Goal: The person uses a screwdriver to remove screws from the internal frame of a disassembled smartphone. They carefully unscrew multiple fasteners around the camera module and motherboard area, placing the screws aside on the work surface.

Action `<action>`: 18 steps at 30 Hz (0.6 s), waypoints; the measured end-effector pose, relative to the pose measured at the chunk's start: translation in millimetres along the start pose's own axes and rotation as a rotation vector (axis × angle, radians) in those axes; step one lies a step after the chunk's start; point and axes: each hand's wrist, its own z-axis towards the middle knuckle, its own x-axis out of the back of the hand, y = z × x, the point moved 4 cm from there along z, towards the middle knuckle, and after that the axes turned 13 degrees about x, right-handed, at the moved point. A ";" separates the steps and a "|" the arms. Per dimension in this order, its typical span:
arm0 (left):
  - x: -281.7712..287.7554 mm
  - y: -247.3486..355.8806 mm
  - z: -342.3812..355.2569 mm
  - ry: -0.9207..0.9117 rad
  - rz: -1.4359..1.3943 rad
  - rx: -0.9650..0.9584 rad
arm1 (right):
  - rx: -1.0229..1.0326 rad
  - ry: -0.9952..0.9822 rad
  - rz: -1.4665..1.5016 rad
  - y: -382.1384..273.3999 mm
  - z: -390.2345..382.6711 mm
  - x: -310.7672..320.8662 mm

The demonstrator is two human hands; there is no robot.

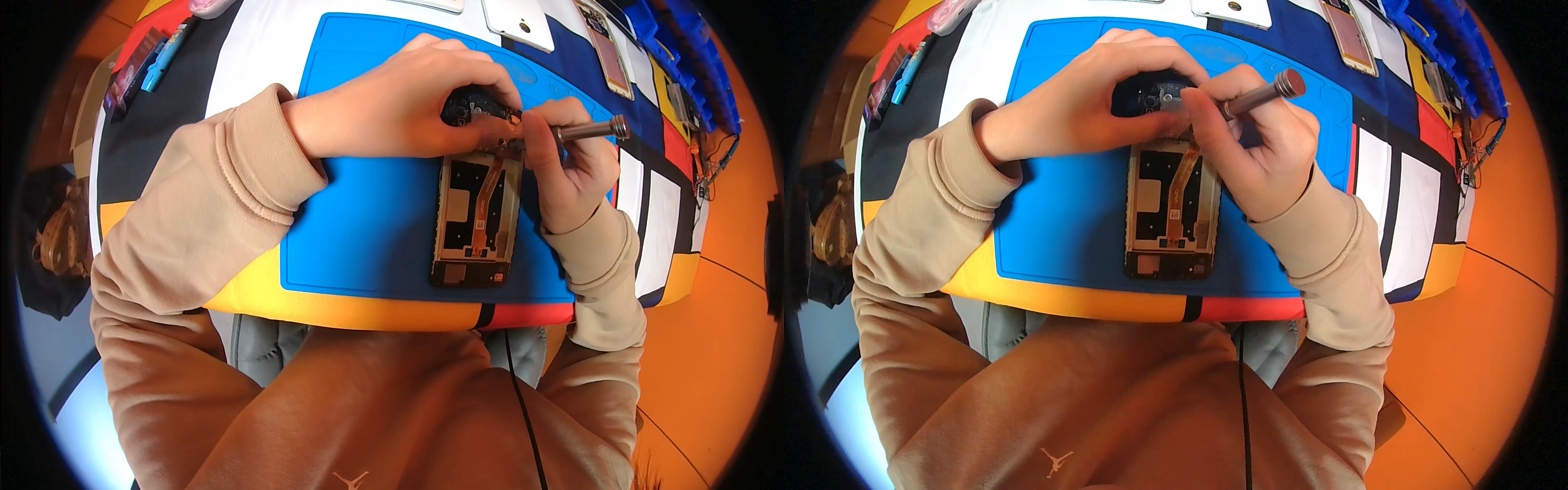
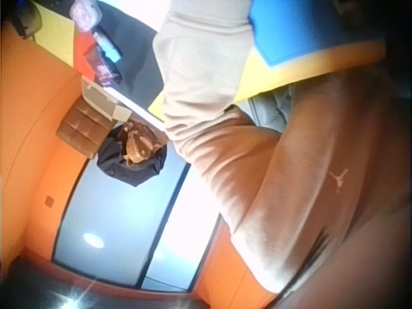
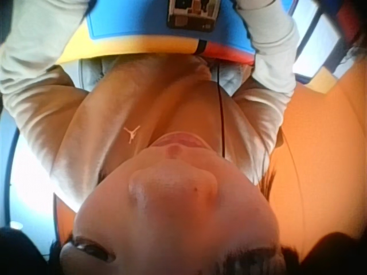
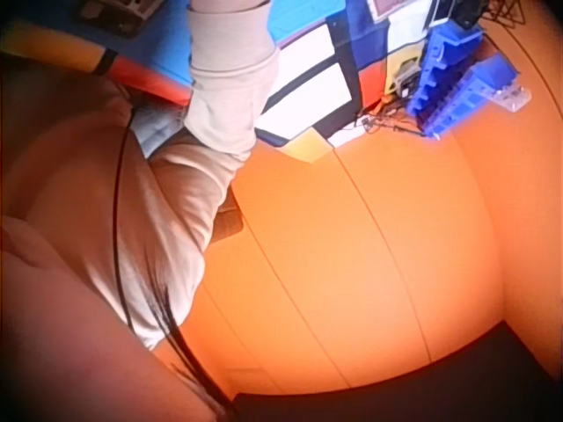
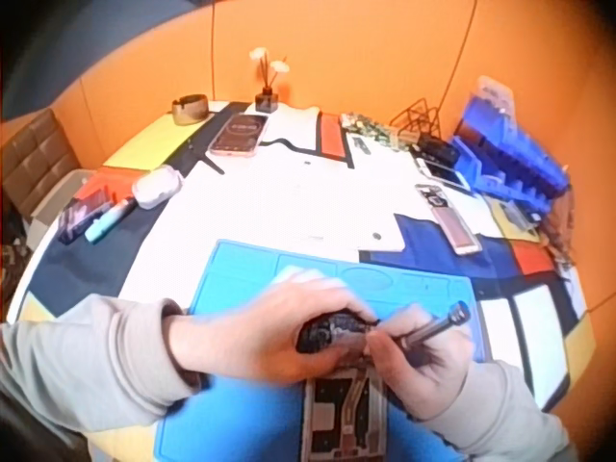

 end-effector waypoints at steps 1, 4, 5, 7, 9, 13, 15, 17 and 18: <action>0.0 0.1 0.0 0.007 0.017 -0.009 | 0.014 0.000 -0.013 -0.4 -0.2 0.1; 0.1 -0.4 0.2 0.002 0.015 -0.010 | -0.007 0.000 0.006 0.6 -0.7 -0.6; 0.0 -0.9 0.3 -0.003 0.009 -0.006 | 0.007 -0.004 -0.001 0.2 -0.4 -0.8; 0.0 -1.2 0.5 -0.005 0.044 -0.014 | 0.030 -0.018 -0.026 -0.3 0.6 -1.1; 0.1 -1.6 0.7 -0.015 0.031 -0.019 | 0.047 -0.032 -0.046 -0.2 1.3 -1.5; 0.3 -2.0 1.6 -0.034 0.043 -0.022 | 0.123 -0.033 -0.062 0.1 1.3 -2.4; 0.7 -1.9 1.8 -0.038 0.045 -0.023 | 0.143 -0.035 -0.051 0.4 0.5 -2.6; 1.0 -1.8 1.7 -0.042 0.061 -0.023 | 0.159 -0.033 -0.055 0.5 -0.1 -2.9; 1.0 -1.9 1.5 -0.045 0.075 -0.021 | 0.163 -0.031 -0.059 0.6 -0.2 -3.3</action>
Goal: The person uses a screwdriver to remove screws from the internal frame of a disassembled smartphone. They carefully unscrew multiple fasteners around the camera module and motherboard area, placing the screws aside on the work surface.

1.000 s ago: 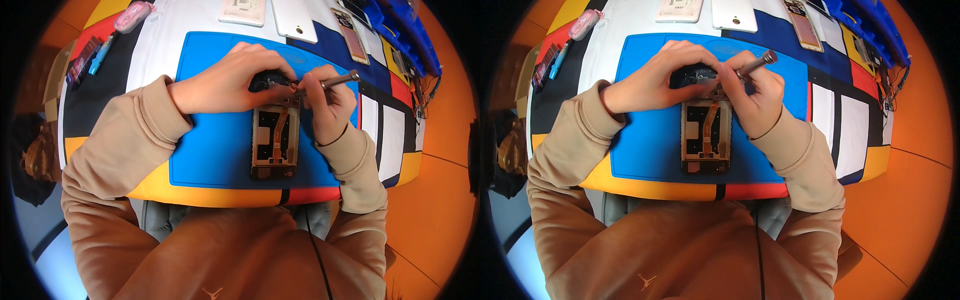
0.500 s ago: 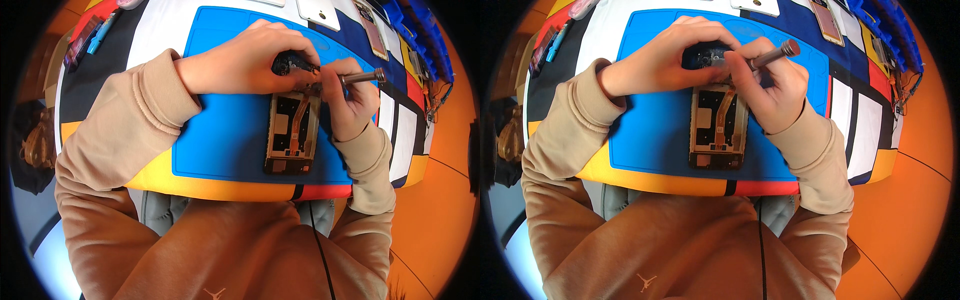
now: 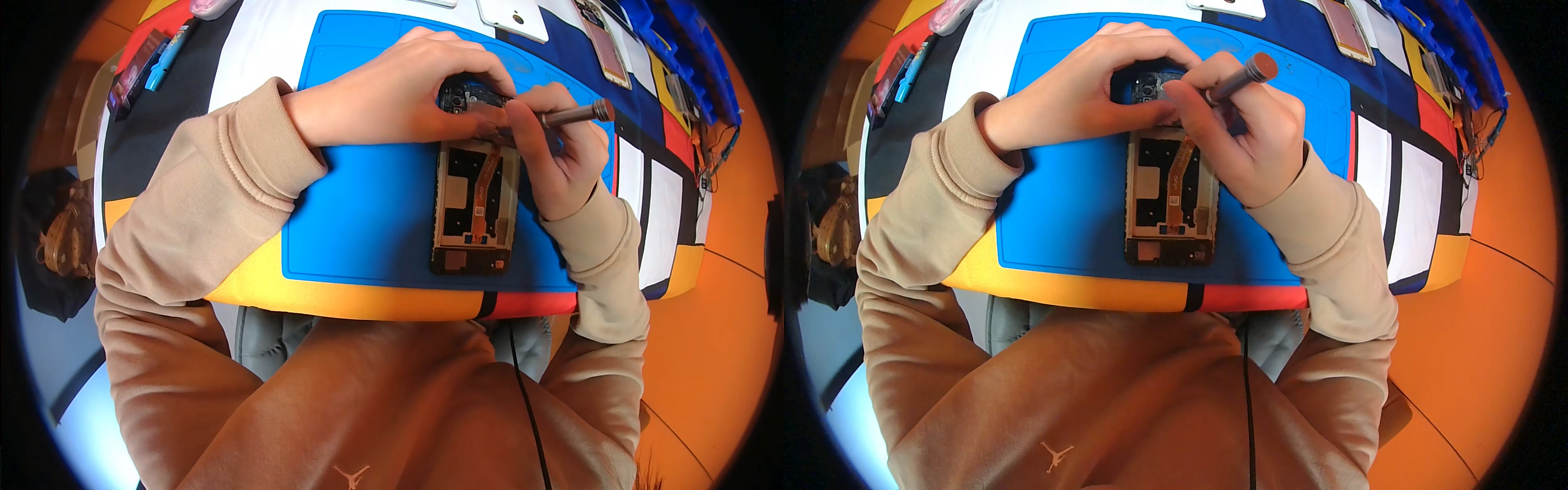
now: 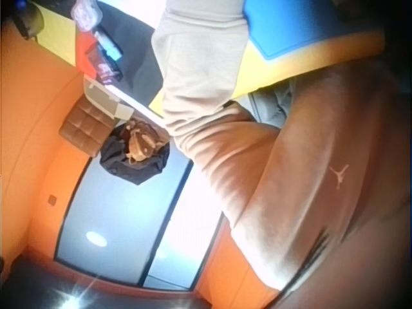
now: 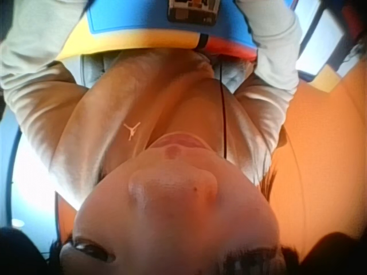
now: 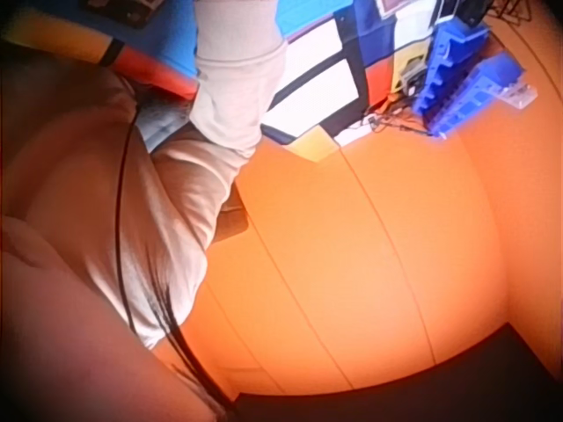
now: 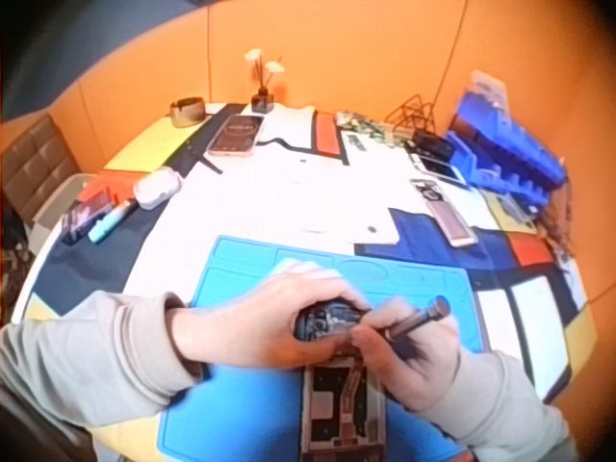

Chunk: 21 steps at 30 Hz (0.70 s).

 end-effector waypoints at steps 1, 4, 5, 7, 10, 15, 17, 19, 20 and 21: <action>-0.3 0.0 -0.2 -0.009 0.031 0.002 | 0.002 0.004 -0.020 0.2 0.2 -0.6; -1.4 -1.2 -0.6 -0.046 0.023 0.036 | 0.025 0.021 0.013 0.1 1.7 -4.4; -0.6 -1.1 -0.7 -0.023 0.022 0.031 | 0.005 0.024 0.011 0.9 1.8 -5.4; 0.3 -0.9 -0.6 0.009 0.039 0.022 | 0.009 0.062 0.056 0.1 2.1 -5.6; -1.1 -1.3 0.4 -0.020 0.024 0.012 | 0.022 -0.049 -0.068 -2.8 1.4 -3.8; -2.0 -3.4 2.1 -0.024 -0.006 0.024 | 0.070 0.033 -0.103 -3.1 1.0 0.3; -2.5 -3.7 2.3 -0.021 -0.014 0.023 | 0.088 -0.003 -0.145 -2.1 0.8 3.1; -2.7 -3.4 2.4 -0.011 -0.020 0.015 | 0.067 -0.031 -0.152 0.0 -0.6 7.5; -2.9 -3.4 2.6 -0.014 -0.031 0.019 | 0.071 -0.028 -0.098 0.8 -1.3 8.9; -3.1 -3.5 2.6 -0.017 -0.042 0.023 | 0.074 -0.026 -0.044 1.1 -2.3 10.3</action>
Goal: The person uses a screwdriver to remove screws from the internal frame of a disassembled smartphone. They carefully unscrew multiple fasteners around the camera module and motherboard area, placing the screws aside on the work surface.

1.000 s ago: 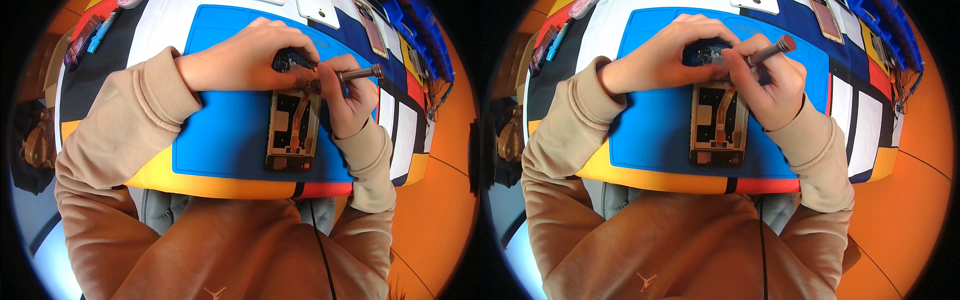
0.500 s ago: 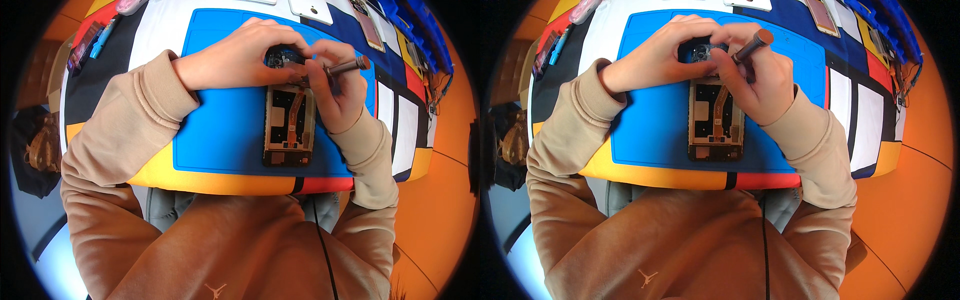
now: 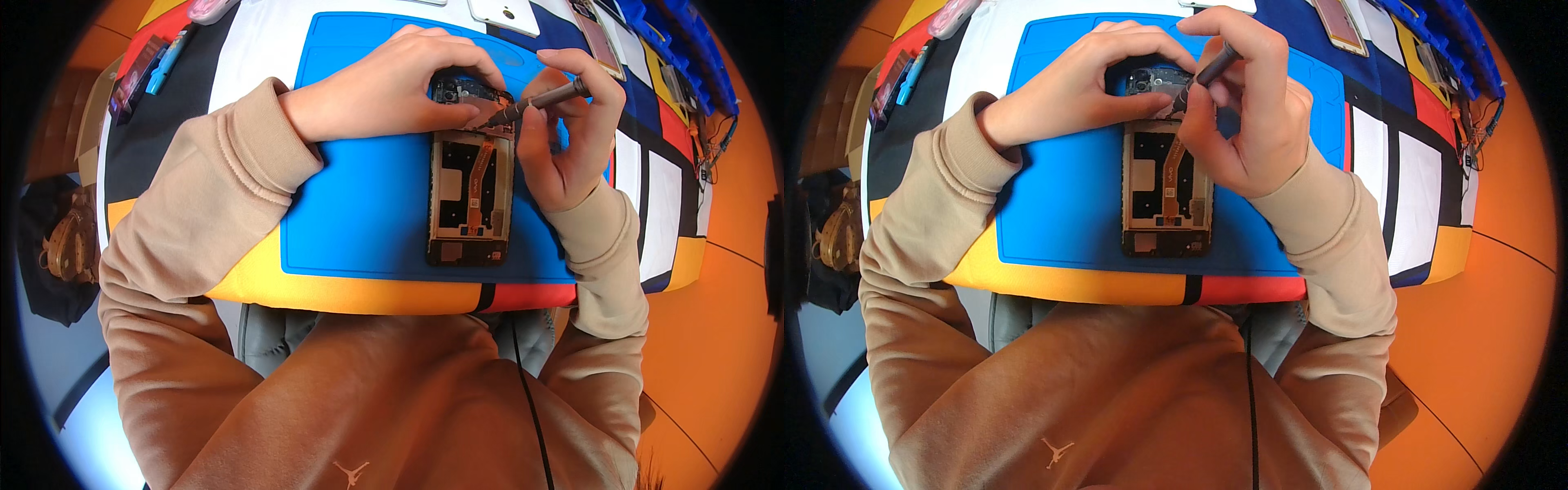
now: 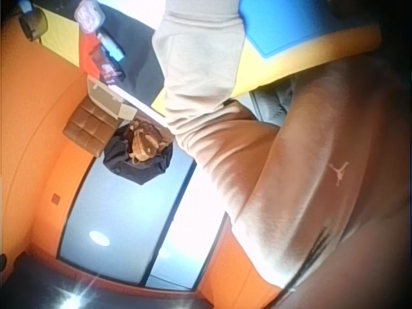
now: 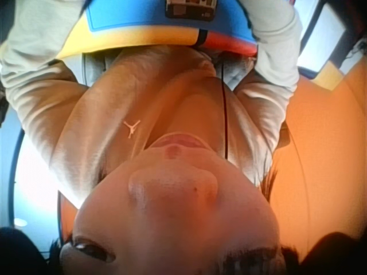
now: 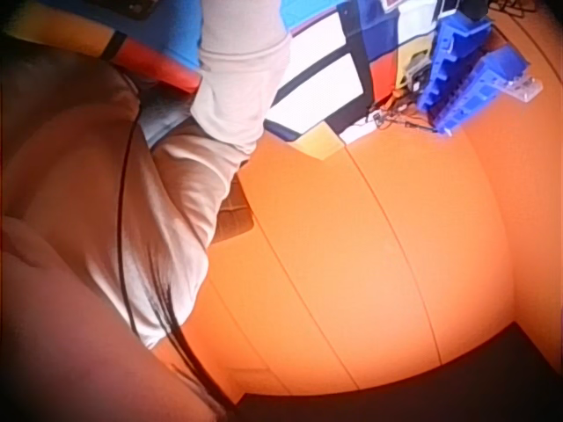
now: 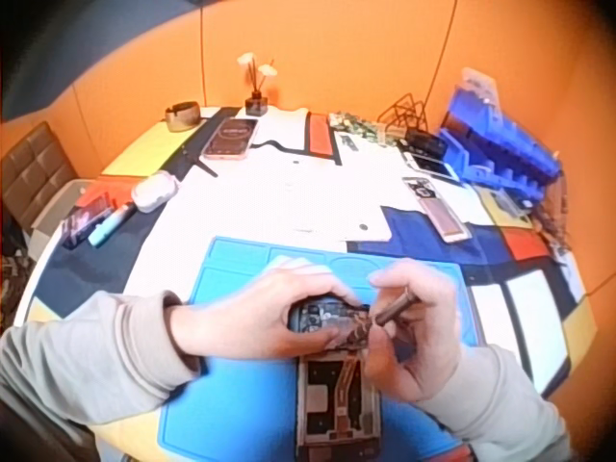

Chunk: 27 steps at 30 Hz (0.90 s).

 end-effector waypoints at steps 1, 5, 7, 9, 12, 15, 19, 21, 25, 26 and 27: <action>0.0 -0.1 0.0 -0.003 -0.011 0.004 | 0.004 0.005 0.054 0.3 -0.9 0.2; 0.0 -0.4 -0.1 -0.005 0.005 0.011 | -0.061 -0.022 -0.104 -2.8 -4.3 -0.6; -0.9 -1.4 0.1 -0.036 -0.003 0.034 | -0.058 -0.046 -0.202 -6.1 -2.1 -1.2; -0.3 -1.1 0.3 -0.022 0.008 0.025 | -0.053 -0.016 -0.156 -7.5 2.6 -0.5; -0.3 -0.8 0.6 -0.015 -0.015 0.021 | 0.124 -0.053 -0.258 -9.5 12.7 1.1; -0.6 0.1 0.9 -0.016 0.004 0.021 | 0.195 -0.056 -0.268 -6.6 17.5 0.2; 3.6 5.4 -0.2 0.086 0.039 -0.082 | 0.095 0.007 -0.255 -2.2 17.9 -0.4; 1.4 2.8 0.6 0.009 0.020 -0.006 | 0.137 0.008 -0.209 -4.1 19.4 -1.8; 1.8 1.5 0.2 -0.011 0.040 0.029 | 0.093 0.146 -0.211 -3.2 19.4 -5.9; 2.0 1.6 -0.1 -0.012 0.054 0.028 | 0.082 0.160 -0.199 -2.0 18.6 -7.8; 2.4 1.7 -0.5 -0.014 0.068 0.027 | 0.086 0.128 -0.157 -1.2 17.8 -7.9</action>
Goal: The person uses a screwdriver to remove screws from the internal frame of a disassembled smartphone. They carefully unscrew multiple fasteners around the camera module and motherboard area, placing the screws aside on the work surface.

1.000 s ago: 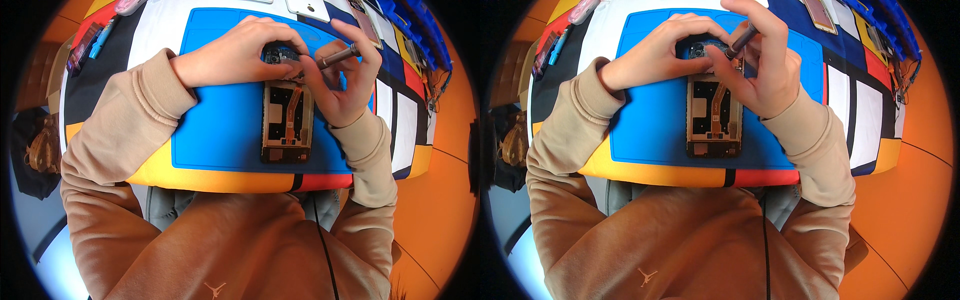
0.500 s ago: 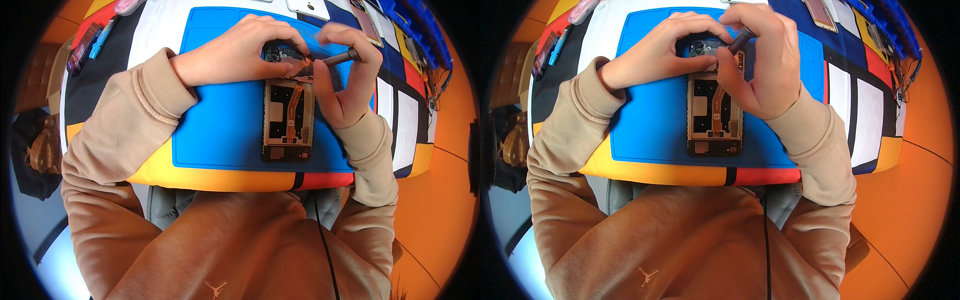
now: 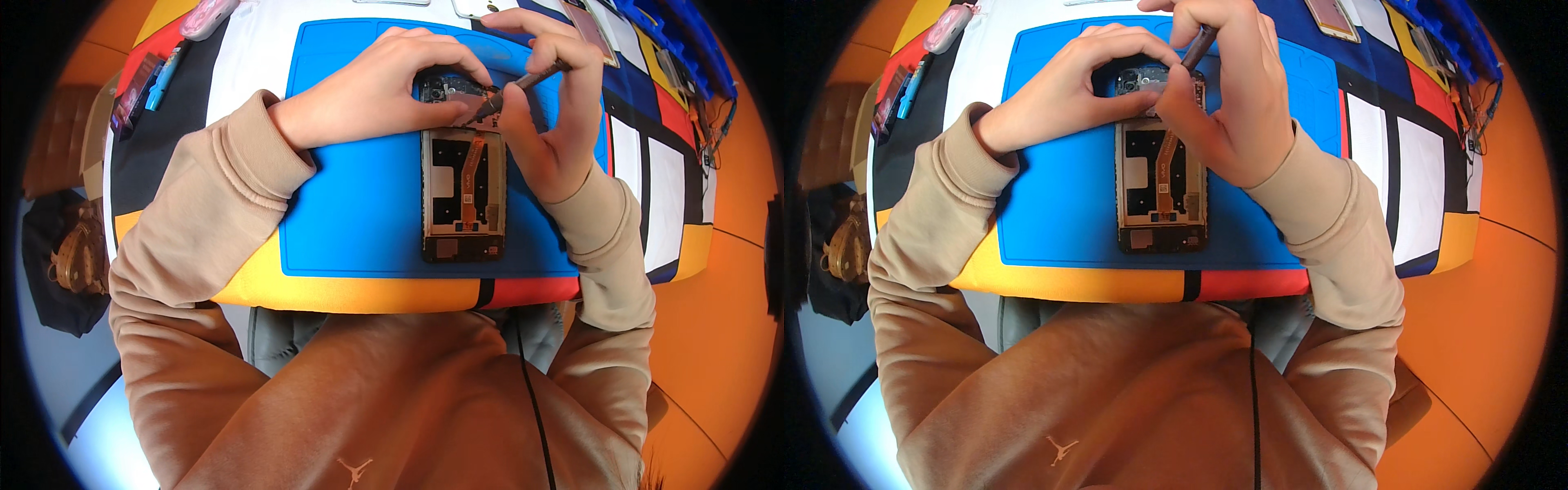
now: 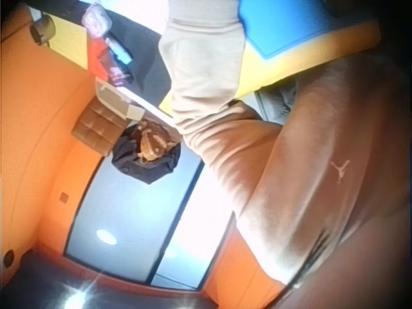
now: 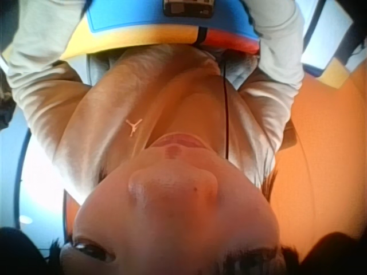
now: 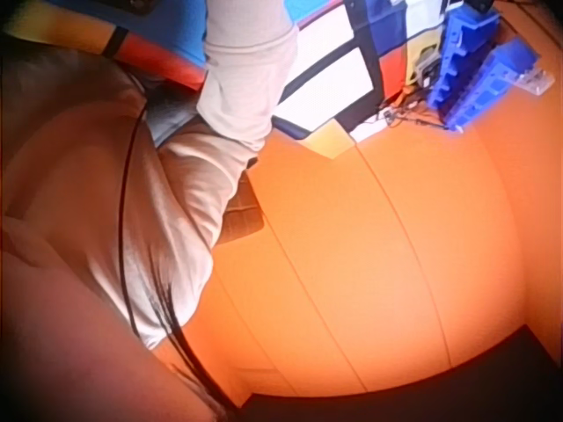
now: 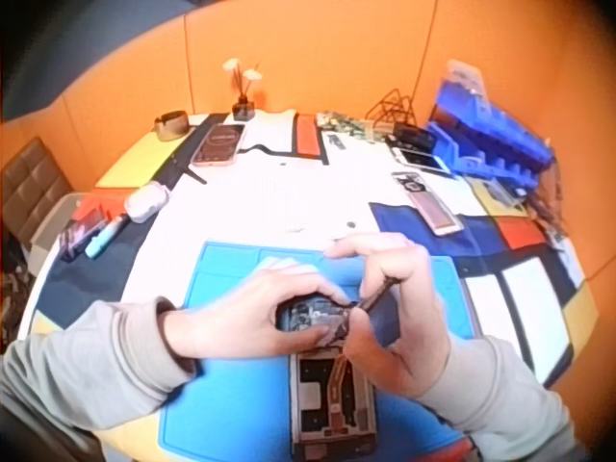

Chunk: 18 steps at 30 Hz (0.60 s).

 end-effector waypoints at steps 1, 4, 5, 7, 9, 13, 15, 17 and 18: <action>0.3 0.2 -0.3 -0.002 0.014 -0.002 | -0.003 -0.006 0.039 1.8 -1.2 -1.3; 1.4 0.8 -1.1 0.003 0.064 -0.005 | -0.021 0.003 0.119 7.5 -3.7 -0.2; 1.9 0.6 -1.2 0.000 0.043 0.008 | -0.024 -0.002 0.126 9.2 -3.9 -0.5; 1.9 0.5 -1.2 0.001 0.040 0.026 | 0.003 -0.028 0.106 9.2 -3.0 -0.4; 2.9 2.2 -1.5 0.040 -0.015 0.003 | 0.067 0.003 0.115 7.6 0.2 -1.2; 2.7 3.9 -2.1 0.096 -0.008 -0.018 | -0.034 0.000 0.142 4.0 1.3 0.6; 1.6 2.8 -2.1 0.073 -0.030 0.004 | -0.066 -0.004 0.122 3.1 0.6 2.4; 1.6 2.1 -2.2 0.068 -0.045 0.012 | -0.049 0.005 0.110 3.1 -0.3 2.8; 2.1 2.0 -2.2 0.075 -0.050 0.008 | -0.030 0.013 0.115 4.5 -0.3 1.3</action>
